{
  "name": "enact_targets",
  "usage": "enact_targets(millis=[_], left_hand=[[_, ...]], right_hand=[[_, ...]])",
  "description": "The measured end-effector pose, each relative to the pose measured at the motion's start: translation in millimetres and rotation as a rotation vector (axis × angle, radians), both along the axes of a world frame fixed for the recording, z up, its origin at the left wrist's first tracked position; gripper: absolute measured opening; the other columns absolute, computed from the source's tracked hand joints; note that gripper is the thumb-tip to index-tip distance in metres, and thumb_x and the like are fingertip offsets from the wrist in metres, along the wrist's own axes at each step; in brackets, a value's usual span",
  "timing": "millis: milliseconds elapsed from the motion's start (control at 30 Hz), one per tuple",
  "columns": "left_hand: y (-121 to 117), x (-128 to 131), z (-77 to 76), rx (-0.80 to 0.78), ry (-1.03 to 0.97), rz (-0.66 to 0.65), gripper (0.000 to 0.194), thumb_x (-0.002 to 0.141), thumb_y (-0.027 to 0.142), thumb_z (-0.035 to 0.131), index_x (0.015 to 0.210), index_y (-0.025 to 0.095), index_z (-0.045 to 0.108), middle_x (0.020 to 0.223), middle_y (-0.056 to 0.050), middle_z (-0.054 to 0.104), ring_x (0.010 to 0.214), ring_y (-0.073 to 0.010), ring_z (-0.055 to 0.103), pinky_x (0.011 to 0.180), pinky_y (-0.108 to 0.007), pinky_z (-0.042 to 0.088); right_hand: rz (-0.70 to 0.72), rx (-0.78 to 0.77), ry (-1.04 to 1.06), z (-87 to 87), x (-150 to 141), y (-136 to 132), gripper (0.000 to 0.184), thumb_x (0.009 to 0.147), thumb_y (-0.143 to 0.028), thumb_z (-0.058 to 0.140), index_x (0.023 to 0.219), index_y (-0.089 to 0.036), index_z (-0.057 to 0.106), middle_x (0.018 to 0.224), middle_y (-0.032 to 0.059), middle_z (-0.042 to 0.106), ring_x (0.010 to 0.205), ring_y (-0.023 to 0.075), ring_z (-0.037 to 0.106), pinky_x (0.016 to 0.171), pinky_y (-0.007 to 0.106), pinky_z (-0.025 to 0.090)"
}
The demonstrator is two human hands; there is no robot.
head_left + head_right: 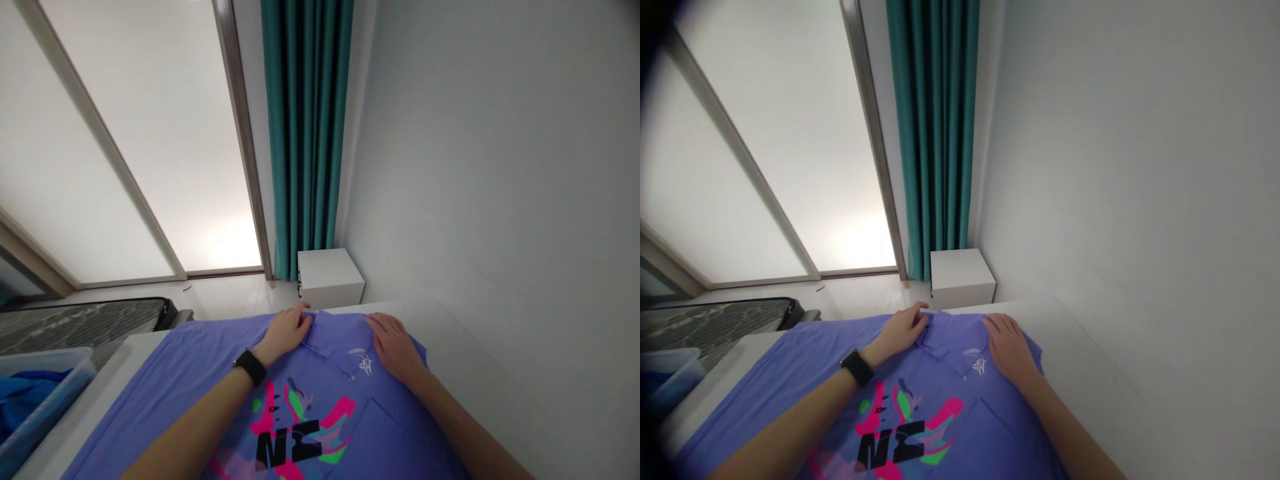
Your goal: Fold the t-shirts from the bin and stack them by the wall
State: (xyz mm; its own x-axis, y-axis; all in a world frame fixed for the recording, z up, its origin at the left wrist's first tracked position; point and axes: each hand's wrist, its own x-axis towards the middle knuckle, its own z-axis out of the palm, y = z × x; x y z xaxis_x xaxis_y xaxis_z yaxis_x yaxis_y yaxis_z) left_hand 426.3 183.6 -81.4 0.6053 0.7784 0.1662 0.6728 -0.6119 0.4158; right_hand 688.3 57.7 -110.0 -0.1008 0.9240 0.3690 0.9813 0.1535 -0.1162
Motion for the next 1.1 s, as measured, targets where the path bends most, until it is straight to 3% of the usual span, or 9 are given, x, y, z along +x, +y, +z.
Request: enact_targets(millis=[100,233,367,533,733,900,1100], left_hand=[[0.8,13.5,-0.3,0.030,0.095,-0.005,0.037,0.096,0.034,0.044,0.128,0.017,0.050,0.086,-0.006,0.072,0.084,-0.0251,0.068,0.085,-0.037,0.043],[-3.4,19.6,-6.6,0.061,0.106,-0.034,0.041,0.095,0.027,0.043,0.135,0.017,0.043,0.090,-0.006,0.071,0.088,-0.0243,0.068,0.087,-0.036,0.041],[0.1,8.3,-11.3,-0.017,-0.012,-0.096,0.039,0.092,0.020,0.045,0.131,0.019,0.045,0.086,-0.002,0.069,0.080,-0.0191,0.066,0.079,-0.030,0.043],[8.0,-4.0,-19.0,-0.179,-0.214,-0.136,0.026,0.082,0.018,0.054,0.108,0.020,0.054,0.075,0.002,0.064,0.066,-0.0148,0.060,0.066,-0.026,0.043],[13.7,-0.3,-30.7,-0.351,-0.515,-0.090,0.017,0.085,0.023,0.051,0.101,0.018,0.052,0.069,0.004,0.057,0.062,-0.0132,0.055,0.061,-0.025,0.042],[7.4,-4.1,-31.0,-0.180,-0.371,-0.121,0.014,0.090,0.022,0.048,0.101,0.019,0.055,0.079,0.000,0.063,0.075,-0.0171,0.060,0.074,-0.030,0.043],[10.4,-10.9,-30.5,-0.039,-0.233,-0.069,0.015,0.090,0.018,0.045,0.100,0.019,0.056,0.084,-0.003,0.066,0.081,-0.0197,0.061,0.081,-0.035,0.043]], right_hand=[[0.128,-0.094,0.074,16.8,-36.5,-10.3,0.030,0.092,-0.014,0.043,0.117,-0.017,0.061,0.115,0.0100,0.063,0.108,0.0220,0.055,0.096,0.037,0.041],[0.150,-0.227,0.062,28.2,-70.4,-22.3,0.011,0.088,-0.026,0.059,0.097,-0.019,0.061,0.099,0.0058,0.065,0.093,0.0235,0.057,0.086,0.039,0.042],[0.155,-0.258,-0.008,24.8,-72.9,-26.2,0.004,0.088,-0.020,0.059,0.091,-0.019,0.060,0.097,0.0054,0.064,0.092,0.0232,0.057,0.084,0.037,0.041],[0.145,-0.200,-0.043,28.0,-68.8,-27.0,0.010,0.091,-0.014,0.051,0.087,-0.019,0.058,0.094,0.0049,0.063,0.088,0.0213,0.057,0.080,0.034,0.041],[0.166,-0.111,-0.014,33.0,-67.9,-35.1,0.012,0.091,-0.012,0.050,0.084,-0.020,0.055,0.089,0.0041,0.060,0.083,0.0200,0.056,0.076,0.032,0.042],[0.225,-0.099,0.074,19.8,-67.7,-38.9,0.018,0.079,-0.002,0.050,0.083,-0.020,0.054,0.092,0.0050,0.059,0.090,0.0206,0.053,0.082,0.034,0.042],[0.286,-0.153,0.194,13.0,-73.2,-41.1,0.024,0.069,0.002,0.049,0.077,-0.020,0.051,0.089,0.0025,0.058,0.090,0.0189,0.051,0.082,0.032,0.041]])
